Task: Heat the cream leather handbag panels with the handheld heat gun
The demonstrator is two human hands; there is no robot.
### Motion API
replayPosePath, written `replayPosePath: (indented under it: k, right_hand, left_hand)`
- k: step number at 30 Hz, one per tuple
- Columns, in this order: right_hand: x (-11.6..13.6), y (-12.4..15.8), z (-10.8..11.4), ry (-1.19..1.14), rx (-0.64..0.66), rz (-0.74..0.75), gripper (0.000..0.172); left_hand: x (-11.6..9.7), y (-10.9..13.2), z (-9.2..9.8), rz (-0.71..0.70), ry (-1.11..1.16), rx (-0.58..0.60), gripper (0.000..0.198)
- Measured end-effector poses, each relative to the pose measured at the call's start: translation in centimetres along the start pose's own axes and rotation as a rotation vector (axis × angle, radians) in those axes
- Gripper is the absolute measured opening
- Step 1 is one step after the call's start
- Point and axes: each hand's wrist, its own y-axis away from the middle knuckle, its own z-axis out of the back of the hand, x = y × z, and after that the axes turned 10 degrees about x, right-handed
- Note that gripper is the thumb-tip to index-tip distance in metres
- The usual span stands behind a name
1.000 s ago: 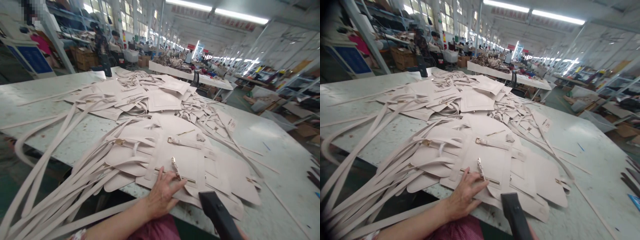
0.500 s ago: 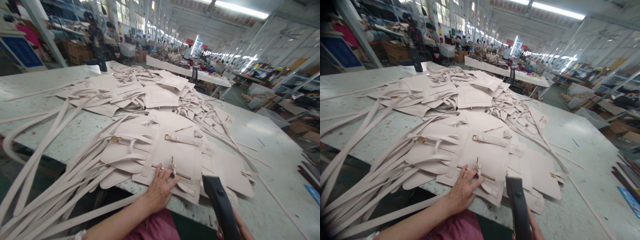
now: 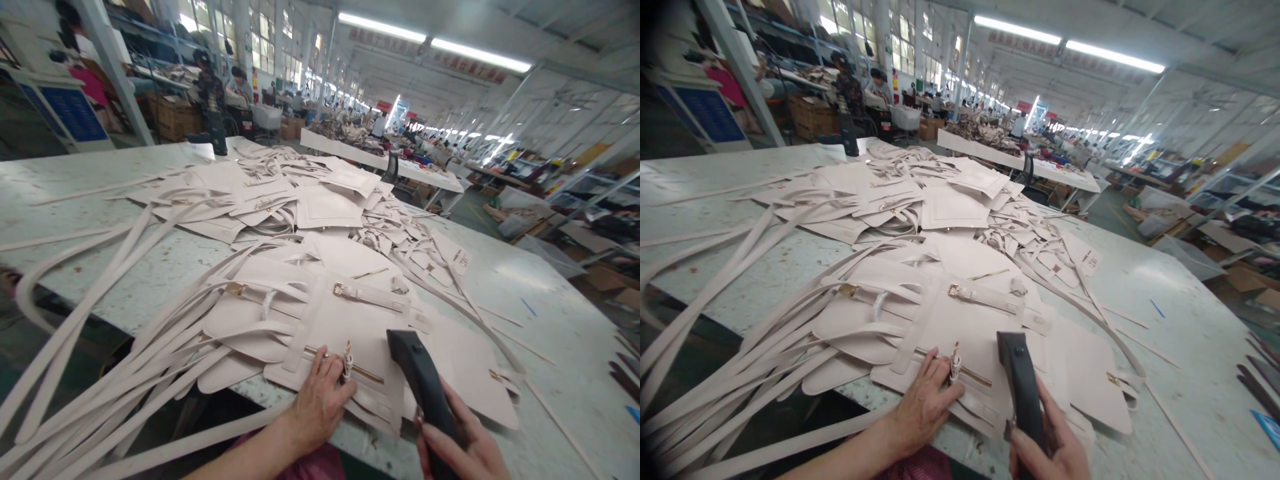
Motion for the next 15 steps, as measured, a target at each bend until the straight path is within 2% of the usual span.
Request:
replayPosePath:
  k: [3,7,11,13,15]
  right_hand:
    - [1.8,-3.3,1.7,-0.018,0.132,-0.025,0.069]
    - [2.0,-8.5,3.3,-0.175,0.281,0.011,0.032]
    - [3.2,-11.6,4.1,-0.193,0.23,0.074,0.028]
    - [4.1,-11.5,4.7,-0.197,0.18,0.121,0.029]
    - [4.5,-10.2,5.2,-0.196,0.145,0.159,0.028]
  left_hand:
    - [0.2,0.0,-0.1,0.003,0.052,-0.011,0.02]
    - [0.4,0.0,-0.1,0.018,0.107,-0.001,0.016]
    - [0.3,0.0,0.0,0.04,0.095,0.022,0.017]
    - [0.2,0.0,0.0,0.046,0.082,0.02,0.016]
    - [0.1,0.0,-0.1,0.045,0.069,0.011,0.016]
